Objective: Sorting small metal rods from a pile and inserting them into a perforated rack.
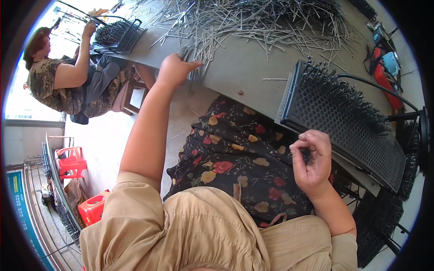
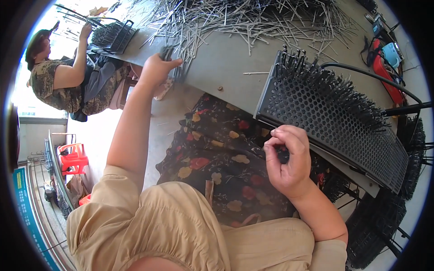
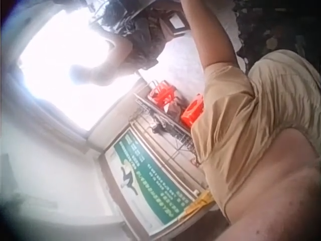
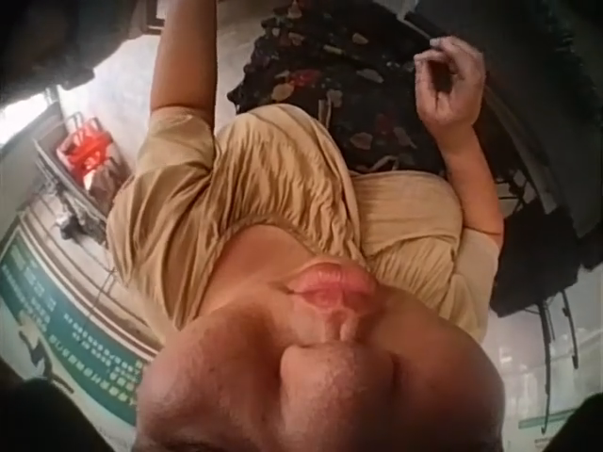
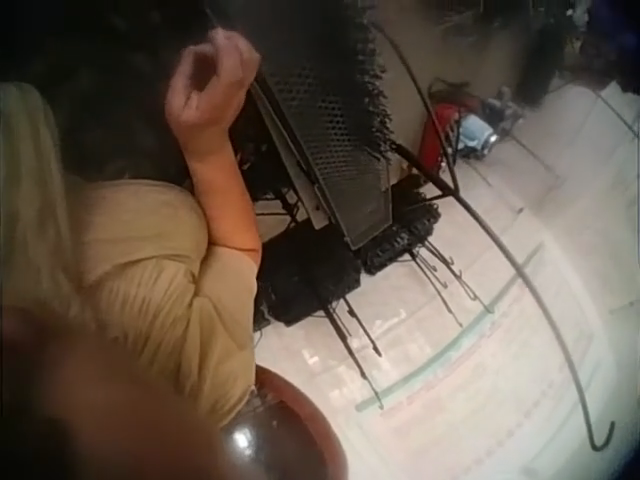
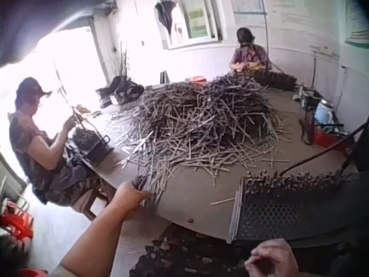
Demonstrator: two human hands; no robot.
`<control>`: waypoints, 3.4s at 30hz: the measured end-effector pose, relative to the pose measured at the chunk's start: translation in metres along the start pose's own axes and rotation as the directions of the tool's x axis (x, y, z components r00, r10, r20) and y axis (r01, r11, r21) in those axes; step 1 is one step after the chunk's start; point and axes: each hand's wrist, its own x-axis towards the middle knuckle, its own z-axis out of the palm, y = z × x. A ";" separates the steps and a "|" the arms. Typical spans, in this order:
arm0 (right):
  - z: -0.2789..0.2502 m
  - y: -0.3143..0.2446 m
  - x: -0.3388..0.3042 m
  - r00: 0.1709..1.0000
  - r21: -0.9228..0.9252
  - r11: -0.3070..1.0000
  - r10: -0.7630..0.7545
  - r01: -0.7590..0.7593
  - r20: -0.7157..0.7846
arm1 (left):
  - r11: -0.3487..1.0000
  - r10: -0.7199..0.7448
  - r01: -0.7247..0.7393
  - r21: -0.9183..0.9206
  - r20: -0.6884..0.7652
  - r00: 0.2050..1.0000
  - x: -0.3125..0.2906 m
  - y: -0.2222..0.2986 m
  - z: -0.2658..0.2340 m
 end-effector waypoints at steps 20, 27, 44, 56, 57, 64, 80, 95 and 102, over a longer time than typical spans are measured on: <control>-0.008 0.007 0.005 0.988 -0.029 0.999 0.040 -0.036 0.151 | 0.828 0.220 -0.213 0.519 0.049 0.974 0.093 0.082 0.056; -0.011 0.005 0.007 0.992 0.027 0.999 0.026 -0.030 0.126 | 0.923 0.365 -0.337 0.188 -0.141 0.920 0.100 0.091 0.036; -0.012 -0.048 -0.016 0.984 -0.015 0.998 -0.062 0.065 0.169 | 0.488 0.871 -0.282 -0.826 0.444 0.208 -0.236 0.082 0.091; -0.086 -0.030 -0.028 0.984 -0.135 0.989 0.032 -0.056 -0.175 | 0.680 0.285 0.413 -0.605 0.738 0.612 -0.248 0.124 0.088; -0.088 -0.027 -0.031 0.950 0.061 0.989 0.148 -0.136 -0.274 | 0.619 0.400 0.351 -0.702 0.667 0.628 -0.250 0.127 0.083; -0.079 -0.002 -0.039 0.935 0.226 0.937 0.310 -0.268 -0.174 | 0.445 0.395 0.574 -0.687 0.726 0.562 -0.240 0.121 0.103; -0.047 -0.040 0.006 0.799 0.626 0.553 0.567 -0.550 0.201 | 0.564 0.546 0.384 -0.731 0.679 0.490 -0.231 0.088 0.054; 0.005 -0.030 0.060 0.694 0.514 0.518 0.678 -0.684 0.242 | 0.697 0.413 0.161 -0.699 0.575 0.707 -0.193 0.068 0.031; 0.011 -0.027 0.059 0.728 0.602 0.523 0.669 -0.604 0.149 | 0.525 0.377 0.354 -0.774 0.585 0.718 -0.185 0.066 0.038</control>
